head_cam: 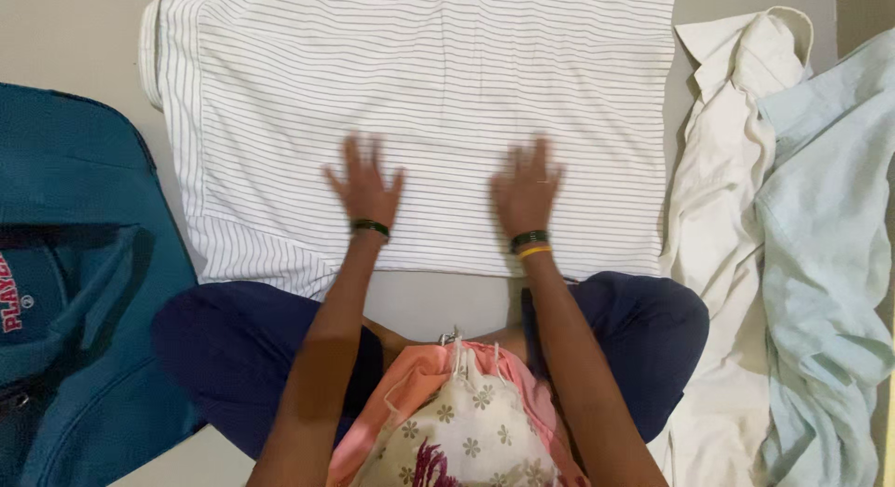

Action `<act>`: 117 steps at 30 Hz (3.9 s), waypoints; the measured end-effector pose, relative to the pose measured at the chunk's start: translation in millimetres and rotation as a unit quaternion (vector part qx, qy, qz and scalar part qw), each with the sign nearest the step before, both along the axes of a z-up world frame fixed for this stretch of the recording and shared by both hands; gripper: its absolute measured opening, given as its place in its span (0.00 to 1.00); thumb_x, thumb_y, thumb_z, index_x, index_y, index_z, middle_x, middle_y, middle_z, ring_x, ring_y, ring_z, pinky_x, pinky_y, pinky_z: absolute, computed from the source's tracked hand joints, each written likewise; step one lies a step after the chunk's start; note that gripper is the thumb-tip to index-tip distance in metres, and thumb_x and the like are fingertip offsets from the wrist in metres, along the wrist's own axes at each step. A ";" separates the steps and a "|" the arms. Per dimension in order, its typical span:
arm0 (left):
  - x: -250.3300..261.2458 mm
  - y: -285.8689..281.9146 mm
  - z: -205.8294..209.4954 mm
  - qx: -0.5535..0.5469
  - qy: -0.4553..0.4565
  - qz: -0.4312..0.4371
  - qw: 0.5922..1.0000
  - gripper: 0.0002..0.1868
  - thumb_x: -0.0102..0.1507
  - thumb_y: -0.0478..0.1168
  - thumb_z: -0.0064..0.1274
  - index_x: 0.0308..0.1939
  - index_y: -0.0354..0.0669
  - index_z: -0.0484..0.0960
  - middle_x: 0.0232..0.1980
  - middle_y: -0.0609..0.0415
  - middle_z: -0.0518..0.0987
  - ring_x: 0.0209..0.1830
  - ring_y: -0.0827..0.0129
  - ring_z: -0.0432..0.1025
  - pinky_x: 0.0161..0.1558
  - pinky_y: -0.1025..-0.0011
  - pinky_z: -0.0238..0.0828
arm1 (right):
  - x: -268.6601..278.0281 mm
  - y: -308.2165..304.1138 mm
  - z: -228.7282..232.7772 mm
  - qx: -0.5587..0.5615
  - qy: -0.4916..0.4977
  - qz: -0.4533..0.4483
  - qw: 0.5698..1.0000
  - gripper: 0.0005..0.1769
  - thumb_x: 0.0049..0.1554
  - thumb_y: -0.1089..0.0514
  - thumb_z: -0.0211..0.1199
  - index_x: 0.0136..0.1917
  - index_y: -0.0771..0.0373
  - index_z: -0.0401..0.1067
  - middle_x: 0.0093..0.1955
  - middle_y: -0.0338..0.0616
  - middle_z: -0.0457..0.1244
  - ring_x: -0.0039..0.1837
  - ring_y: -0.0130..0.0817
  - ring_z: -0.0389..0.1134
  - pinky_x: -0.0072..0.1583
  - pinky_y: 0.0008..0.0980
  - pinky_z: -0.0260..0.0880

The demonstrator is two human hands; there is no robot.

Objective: The person smooths a striped shirt on the floor, folds the sleeves and sides inward, and brings the bottom up to complete a rectangular fold.

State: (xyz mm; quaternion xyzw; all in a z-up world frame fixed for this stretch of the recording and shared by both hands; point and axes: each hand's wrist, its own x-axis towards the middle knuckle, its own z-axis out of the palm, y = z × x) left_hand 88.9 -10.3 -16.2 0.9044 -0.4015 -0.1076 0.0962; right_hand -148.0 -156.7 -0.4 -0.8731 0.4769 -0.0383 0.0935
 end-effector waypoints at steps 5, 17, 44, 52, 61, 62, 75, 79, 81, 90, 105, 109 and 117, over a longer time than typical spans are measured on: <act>-42.4 -30.8 6.7 -0.048 0.016 -0.273 0.961 0.36 0.72 0.66 0.30 0.82 0.62 0.52 0.86 0.62 0.43 0.85 0.64 0.37 0.78 0.38 0.25 | 36.4 24.0 -12.1 -0.072 0.011 0.215 0.974 0.32 0.70 0.42 0.48 0.82 0.53 0.57 0.88 0.40 0.45 0.88 0.37 0.42 0.82 0.59 0.39; 86.2 14.4 3.8 0.107 -0.036 0.004 0.994 0.40 0.68 0.72 0.23 0.82 0.68 0.45 0.85 0.64 0.38 0.85 0.64 0.33 0.75 0.32 0.20 | -67.3 -83.0 -11.1 0.009 0.044 -0.119 0.992 0.47 0.66 0.27 0.43 0.84 0.61 0.47 0.87 0.44 0.39 0.87 0.43 0.35 0.80 0.62 0.31; 127.5 81.4 21.6 0.063 0.012 0.289 0.955 0.47 0.70 0.74 0.30 0.83 0.51 0.41 0.87 0.56 0.37 0.86 0.63 0.32 0.80 0.46 0.21 | -96.5 -59.9 3.7 -0.038 -0.026 -0.354 0.934 0.56 0.67 0.24 0.45 0.84 0.74 0.40 0.86 0.59 0.31 0.86 0.50 0.28 0.80 0.60 0.27; 113.2 64.9 28.2 0.042 0.007 0.242 0.969 0.46 0.70 0.72 0.32 0.84 0.54 0.41 0.87 0.53 0.37 0.87 0.61 0.31 0.80 0.41 0.20 | -57.9 -39.2 27.5 0.033 -0.025 -0.163 0.986 0.53 0.63 0.26 0.47 0.84 0.66 0.44 0.88 0.54 0.33 0.88 0.48 0.30 0.82 0.54 0.31; 139.4 97.6 36.2 0.105 0.038 0.363 0.925 0.46 0.69 0.74 0.27 0.84 0.58 0.39 0.87 0.58 0.33 0.86 0.65 0.29 0.79 0.37 0.19 | -89.6 -60.4 33.4 0.044 0.003 -0.278 0.960 0.54 0.66 0.25 0.40 0.84 0.70 0.35 0.88 0.54 0.32 0.88 0.42 0.27 0.82 0.54 0.26; 142.7 99.6 37.8 0.116 0.042 0.390 0.913 0.46 0.69 0.73 0.28 0.84 0.58 0.40 0.87 0.57 0.33 0.87 0.66 0.29 0.78 0.34 0.19 | -94.4 -63.0 31.9 0.033 0.005 -0.291 0.956 0.55 0.66 0.25 0.41 0.84 0.72 0.36 0.88 0.56 0.32 0.87 0.44 0.26 0.81 0.55 0.26; 155.5 67.9 33.0 0.101 0.030 0.176 0.979 0.43 0.69 0.72 0.29 0.83 0.63 0.42 0.86 0.57 0.34 0.85 0.62 0.28 0.77 0.36 0.18 | -2.4 -26.9 11.9 0.038 -0.009 0.074 0.997 0.47 0.62 0.29 0.53 0.81 0.62 0.53 0.86 0.51 0.43 0.85 0.48 0.41 0.79 0.60 0.41; 185.5 93.7 29.2 0.110 0.011 0.202 0.973 0.41 0.72 0.70 0.26 0.85 0.64 0.40 0.88 0.60 0.35 0.87 0.63 0.29 0.81 0.38 0.20 | -35.5 -67.4 2.2 -0.014 0.046 -0.023 0.999 0.47 0.67 0.31 0.49 0.83 0.68 0.49 0.86 0.55 0.42 0.86 0.48 0.40 0.78 0.60 0.40; 194.6 98.1 26.8 0.121 0.004 0.241 0.963 0.42 0.72 0.71 0.27 0.85 0.61 0.39 0.87 0.61 0.34 0.87 0.64 0.29 0.81 0.39 0.22 | -56.6 -83.2 0.1 -0.009 0.040 -0.101 0.994 0.49 0.67 0.30 0.49 0.83 0.70 0.48 0.87 0.54 0.40 0.86 0.45 0.37 0.80 0.61 0.37; 187.1 68.5 30.4 0.014 -0.014 0.310 0.951 0.46 0.73 0.67 0.43 0.85 0.54 0.42 0.86 0.49 0.36 0.86 0.57 0.32 0.79 0.35 0.29 | -50.0 -61.7 -0.7 -0.040 0.047 -0.149 0.987 0.53 0.65 0.30 0.55 0.81 0.78 0.49 0.86 0.65 0.34 0.87 0.53 0.30 0.78 0.65 0.28; 57.7 -20.4 1.4 0.078 0.000 -0.160 0.984 0.39 0.68 0.72 0.26 0.81 0.73 0.44 0.85 0.65 0.36 0.84 0.66 0.30 0.76 0.34 0.20 | 60.7 -20.3 -10.8 -0.001 0.018 0.094 0.995 0.46 0.64 0.28 0.49 0.83 0.59 0.51 0.86 0.44 0.43 0.85 0.44 0.40 0.78 0.60 0.39; 98.2 -7.6 10.1 0.095 -0.002 -0.044 0.994 0.39 0.68 0.72 0.25 0.82 0.71 0.44 0.86 0.64 0.35 0.85 0.65 0.30 0.76 0.34 0.20 | 26.5 -63.1 -10.3 -0.026 0.049 0.010 0.998 0.47 0.67 0.28 0.46 0.84 0.62 0.47 0.87 0.46 0.39 0.86 0.45 0.37 0.79 0.61 0.37; 155.9 39.9 30.8 0.077 0.054 0.121 0.988 0.43 0.70 0.71 0.31 0.83 0.60 0.42 0.86 0.58 0.34 0.85 0.63 0.28 0.77 0.33 0.20 | -30.2 -81.8 17.0 0.019 0.036 -0.258 0.965 0.52 0.67 0.27 0.45 0.82 0.73 0.41 0.85 0.57 0.30 0.85 0.48 0.27 0.78 0.61 0.27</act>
